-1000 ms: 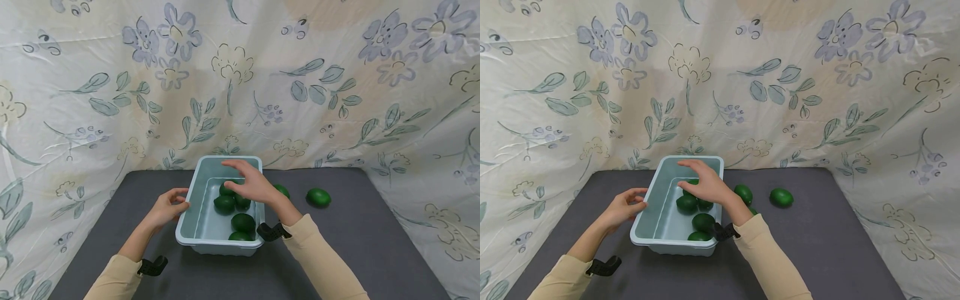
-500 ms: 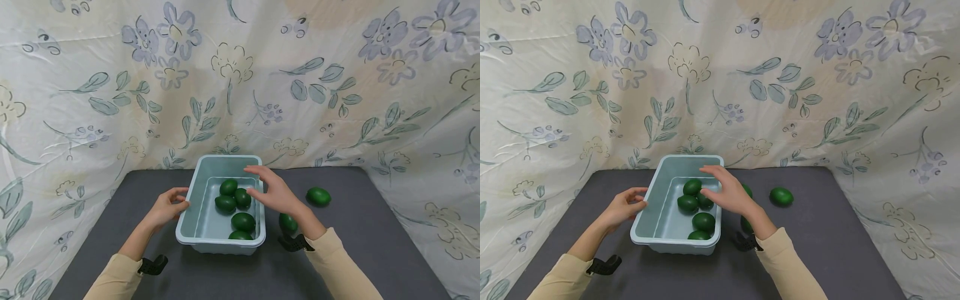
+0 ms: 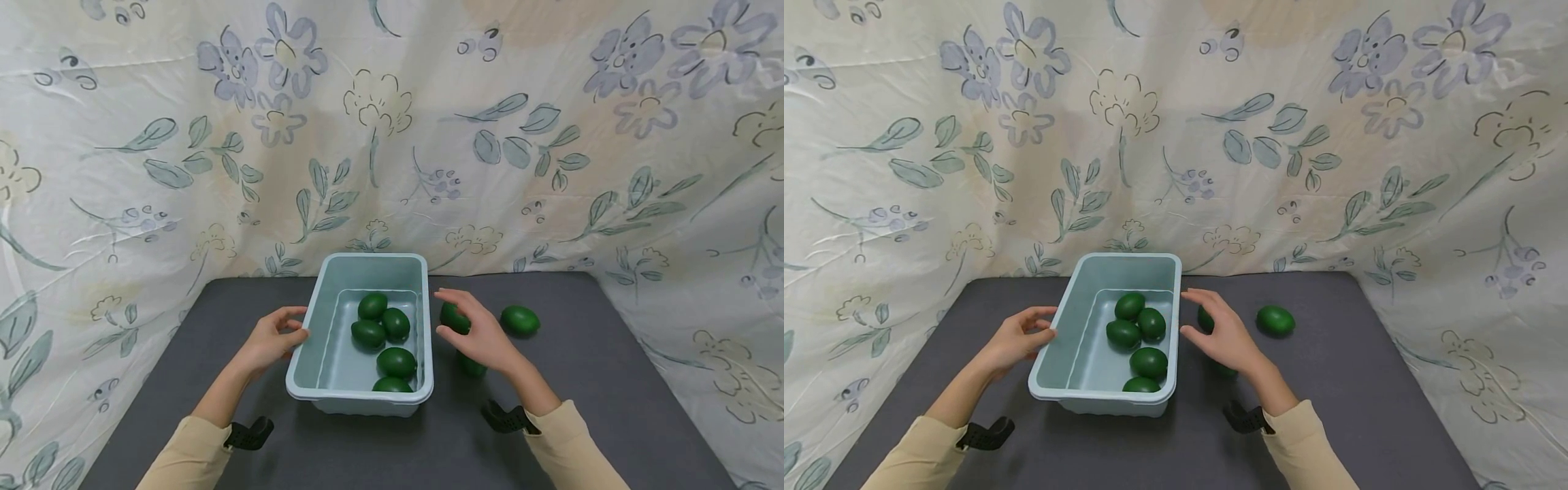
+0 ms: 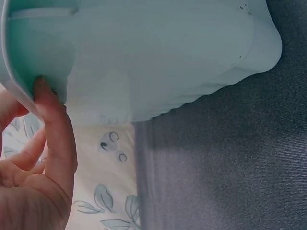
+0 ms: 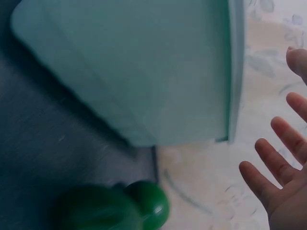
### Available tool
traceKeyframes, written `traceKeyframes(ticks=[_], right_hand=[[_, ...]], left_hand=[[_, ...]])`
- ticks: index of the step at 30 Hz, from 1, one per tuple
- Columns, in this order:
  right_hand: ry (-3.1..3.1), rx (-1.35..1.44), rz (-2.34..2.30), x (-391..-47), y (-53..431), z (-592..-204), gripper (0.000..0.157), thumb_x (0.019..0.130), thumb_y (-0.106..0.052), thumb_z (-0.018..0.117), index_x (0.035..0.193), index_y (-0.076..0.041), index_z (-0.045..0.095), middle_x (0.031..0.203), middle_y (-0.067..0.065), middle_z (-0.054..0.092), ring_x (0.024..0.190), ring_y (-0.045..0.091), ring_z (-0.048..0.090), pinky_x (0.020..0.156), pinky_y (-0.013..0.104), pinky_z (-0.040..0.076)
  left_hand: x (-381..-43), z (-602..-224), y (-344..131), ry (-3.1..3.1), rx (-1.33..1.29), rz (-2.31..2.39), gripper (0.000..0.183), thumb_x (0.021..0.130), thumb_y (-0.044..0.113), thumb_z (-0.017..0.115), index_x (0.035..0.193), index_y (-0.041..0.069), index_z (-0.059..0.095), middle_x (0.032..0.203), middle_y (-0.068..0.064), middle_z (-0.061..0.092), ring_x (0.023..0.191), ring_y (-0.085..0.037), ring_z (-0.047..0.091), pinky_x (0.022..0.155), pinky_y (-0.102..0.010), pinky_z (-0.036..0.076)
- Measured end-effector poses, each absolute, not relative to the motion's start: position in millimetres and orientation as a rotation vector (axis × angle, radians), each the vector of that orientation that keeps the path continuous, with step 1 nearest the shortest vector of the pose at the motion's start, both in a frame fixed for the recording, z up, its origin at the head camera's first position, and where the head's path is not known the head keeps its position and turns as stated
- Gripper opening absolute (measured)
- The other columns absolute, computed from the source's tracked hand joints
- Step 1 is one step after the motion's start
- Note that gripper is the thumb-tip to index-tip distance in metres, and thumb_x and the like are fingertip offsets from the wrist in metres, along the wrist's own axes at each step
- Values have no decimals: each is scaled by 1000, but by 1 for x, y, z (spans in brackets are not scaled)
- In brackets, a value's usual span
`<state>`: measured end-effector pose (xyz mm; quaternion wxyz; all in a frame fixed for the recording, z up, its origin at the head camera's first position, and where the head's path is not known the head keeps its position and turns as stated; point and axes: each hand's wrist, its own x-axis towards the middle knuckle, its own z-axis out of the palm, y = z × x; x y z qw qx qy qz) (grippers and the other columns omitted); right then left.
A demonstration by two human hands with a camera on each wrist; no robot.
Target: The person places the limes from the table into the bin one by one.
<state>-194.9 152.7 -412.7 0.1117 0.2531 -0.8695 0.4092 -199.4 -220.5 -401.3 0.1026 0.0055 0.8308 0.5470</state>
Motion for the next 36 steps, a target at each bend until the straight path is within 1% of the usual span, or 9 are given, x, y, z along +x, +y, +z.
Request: traceKeyframes(ticks=[7, 12, 17, 24, 32, 36], right_hand=[[-2545, 675, 1179, -194, 170, -441, 56, 82, -21, 70, 133, -14, 47, 137, 7, 43, 123, 25, 45, 90, 49, 45], [-2557, 649, 1179, -191, 177, -456, 57, 81, -19, 70, 133, -11, 47, 135, 11, 44, 122, 29, 45, 89, 52, 45], [-2592, 622, 1192, -189, 184, -469, 57, 82, -21, 70, 133, -12, 47, 136, 11, 43, 123, 29, 43, 90, 51, 44], [-2644, 587, 1180, -189, 192, -483, 59, 82, -26, 69, 134, -15, 45, 135, 10, 42, 124, 28, 43, 92, 49, 44], [-2699, 559, 1093, -187, 199, -494, 60, 80, -24, 71, 133, -12, 46, 132, 11, 45, 121, 29, 46, 92, 47, 44], [-2718, 554, 1062, -186, 202, -500, 60, 80, -24, 72, 132, -10, 47, 131, 13, 46, 120, 31, 46, 93, 49, 42]], left_hand=[[-199, -402, -221, 2455, 23, 1616, 49, 87, 11, 61, 133, 7, 42, 102, -18, 54, 80, -22, 64, 63, -40, 55], [-199, -402, -221, 2458, 24, 1616, 49, 87, 11, 61, 133, 7, 42, 102, -18, 54, 79, -22, 64, 64, -40, 55], [-198, -402, -221, 2461, 27, 1613, 49, 87, 11, 61, 133, 6, 42, 102, -18, 54, 79, -21, 64, 64, -40, 55], [-198, -401, -221, 2458, 37, 1619, 49, 88, 11, 60, 133, 6, 42, 103, -19, 54, 80, -22, 64, 64, -40, 55], [-198, -401, -220, 2452, 43, 1621, 49, 87, 11, 61, 133, 6, 42, 102, -18, 55, 80, -22, 64, 65, -41, 55], [-198, -401, -221, 2450, 43, 1623, 49, 87, 11, 61, 133, 6, 42, 102, -19, 55, 80, -22, 64, 65, -42, 55]])
